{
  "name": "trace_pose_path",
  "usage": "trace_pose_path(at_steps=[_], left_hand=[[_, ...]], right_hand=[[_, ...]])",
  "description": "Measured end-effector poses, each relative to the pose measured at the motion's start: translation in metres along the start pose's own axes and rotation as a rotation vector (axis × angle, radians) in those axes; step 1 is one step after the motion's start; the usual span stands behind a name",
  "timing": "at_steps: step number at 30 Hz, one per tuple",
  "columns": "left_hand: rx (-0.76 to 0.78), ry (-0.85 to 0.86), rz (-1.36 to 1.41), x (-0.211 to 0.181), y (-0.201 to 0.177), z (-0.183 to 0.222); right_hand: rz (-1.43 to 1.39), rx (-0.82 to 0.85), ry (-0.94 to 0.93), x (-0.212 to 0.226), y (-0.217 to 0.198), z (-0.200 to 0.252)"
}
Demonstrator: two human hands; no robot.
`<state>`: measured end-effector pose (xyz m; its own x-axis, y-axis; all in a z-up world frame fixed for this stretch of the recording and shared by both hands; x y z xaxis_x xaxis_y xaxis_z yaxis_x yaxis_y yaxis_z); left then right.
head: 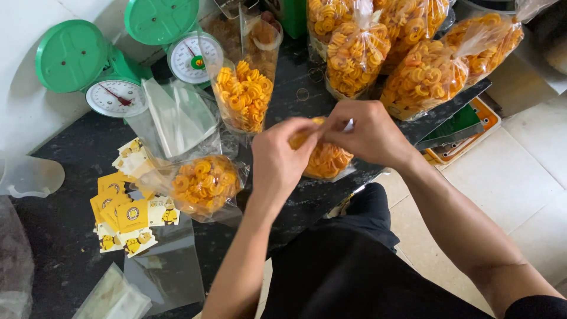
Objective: Packaging fried snacks into plastic bags, weighing them, and sealing them with rubber bands.
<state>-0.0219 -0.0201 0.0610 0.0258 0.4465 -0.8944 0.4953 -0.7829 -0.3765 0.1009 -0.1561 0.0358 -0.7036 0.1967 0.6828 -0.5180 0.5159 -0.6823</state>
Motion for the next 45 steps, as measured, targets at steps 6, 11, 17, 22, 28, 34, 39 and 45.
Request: trace_pose_path(at_steps=[6, 11, 17, 22, 28, 34, 39, 45], left_hand=[[-0.114, 0.116, 0.114, 0.062, 0.026, 0.02], [-0.166, 0.117, 0.227, 0.065, 0.026, 0.023], [0.005, 0.245, 0.248, 0.046, 0.016, 0.023], [-0.099, 0.15, 0.248, 0.063, 0.02, 0.026], [-0.14, 0.184, 0.125, 0.077, 0.018, 0.037], [-0.331, 0.226, 0.541, 0.109, -0.008, 0.04], [-0.473, 0.005, 0.852, 0.1, -0.044, 0.038], [-0.494, -0.002, 1.019, 0.095, -0.061, 0.04]], right_hand=[[-0.093, 0.008, 0.135, -0.004, -0.004, -0.004], [-0.25, 0.092, 0.169, 0.001, -0.009, -0.008], [-0.096, 0.046, 0.081, 0.011, -0.007, -0.015], [-0.19, 0.054, 0.272, 0.012, 0.0, -0.018], [0.039, 0.004, -0.078, 0.018, 0.006, -0.024], [-0.66, 0.315, 0.115, -0.076, 0.065, -0.047], [-0.167, -0.128, 0.488, -0.208, 0.158, -0.076], [0.301, -0.191, 0.657, -0.2, 0.165, -0.084]])
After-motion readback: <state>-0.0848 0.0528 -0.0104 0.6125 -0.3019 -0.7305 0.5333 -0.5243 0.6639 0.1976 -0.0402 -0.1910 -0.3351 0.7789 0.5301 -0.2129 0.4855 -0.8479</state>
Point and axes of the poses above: each hand's wrist, its own z-axis away from the middle knuckle, its own y-axis out of the palm, x = y × z, the point moved 3 cm from there along -z, towards the middle knuckle, and after that the axes turned 9 degrees about z, right-handed, at the moved point
